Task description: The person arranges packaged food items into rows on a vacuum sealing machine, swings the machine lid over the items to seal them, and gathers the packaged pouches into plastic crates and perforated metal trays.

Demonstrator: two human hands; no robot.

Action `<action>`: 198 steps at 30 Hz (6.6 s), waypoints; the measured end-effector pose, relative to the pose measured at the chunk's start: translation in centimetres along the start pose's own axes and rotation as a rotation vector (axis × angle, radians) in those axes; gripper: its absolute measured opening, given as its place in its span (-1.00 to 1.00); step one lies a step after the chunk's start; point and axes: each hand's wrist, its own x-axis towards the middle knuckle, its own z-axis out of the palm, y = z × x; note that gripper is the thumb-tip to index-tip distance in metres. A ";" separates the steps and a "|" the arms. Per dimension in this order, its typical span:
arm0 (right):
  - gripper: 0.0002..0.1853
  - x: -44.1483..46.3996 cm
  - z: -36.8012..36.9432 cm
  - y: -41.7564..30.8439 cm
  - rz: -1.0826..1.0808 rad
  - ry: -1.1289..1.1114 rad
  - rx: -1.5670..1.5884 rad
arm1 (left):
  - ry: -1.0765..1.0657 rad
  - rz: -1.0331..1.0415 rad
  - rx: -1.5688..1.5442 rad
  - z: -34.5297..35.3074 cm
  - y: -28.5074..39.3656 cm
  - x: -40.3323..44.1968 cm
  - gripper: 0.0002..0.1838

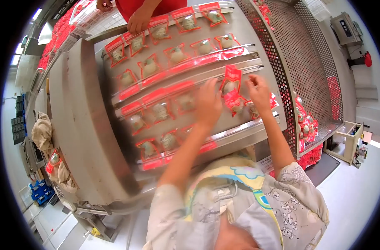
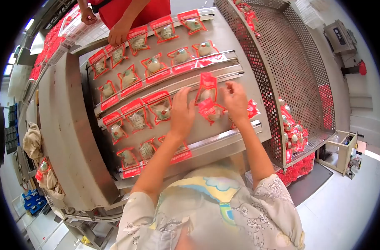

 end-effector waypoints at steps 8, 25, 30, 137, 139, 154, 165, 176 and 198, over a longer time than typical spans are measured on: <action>-0.81 -1.2 1.8 0.6 0.460 -0.242 0.638 | -0.126 -0.465 -0.375 4.0 0.8 1.6 -0.59; -0.61 0.9 4.2 1.2 0.395 -0.648 0.105 | 0.178 -0.604 -0.343 4.2 -5.1 -4.9 -0.71; -0.61 1.6 4.9 0.9 0.365 -0.651 -0.018 | 0.258 -1.013 -0.793 4.2 -3.7 -4.5 -0.78; -0.80 5.8 -0.1 0.4 -0.188 0.022 0.023 | -0.705 -0.698 -0.047 -1.0 3.1 -3.9 -0.71; -0.74 3.1 -2.8 1.0 -0.025 -0.285 -0.140 | -0.823 -0.624 -0.026 -1.3 2.4 -3.4 -0.69; -0.56 -9.4 -7.3 -0.4 0.913 -1.012 0.407 | -1.128 -1.137 -0.710 -2.7 2.1 -4.3 -0.75; -0.78 -10.1 -6.1 0.5 1.155 -1.228 0.934 | -0.897 -1.130 -0.957 -5.5 2.8 -6.7 -0.52; -0.78 -6.5 -4.1 -0.4 0.164 -0.834 0.294 | -0.691 -0.653 -0.228 -6.8 2.2 -5.7 -0.68; -0.74 -5.5 -1.8 1.0 0.072 -1.060 -0.072 | -0.670 -0.515 0.614 -3.9 2.3 -7.4 -0.44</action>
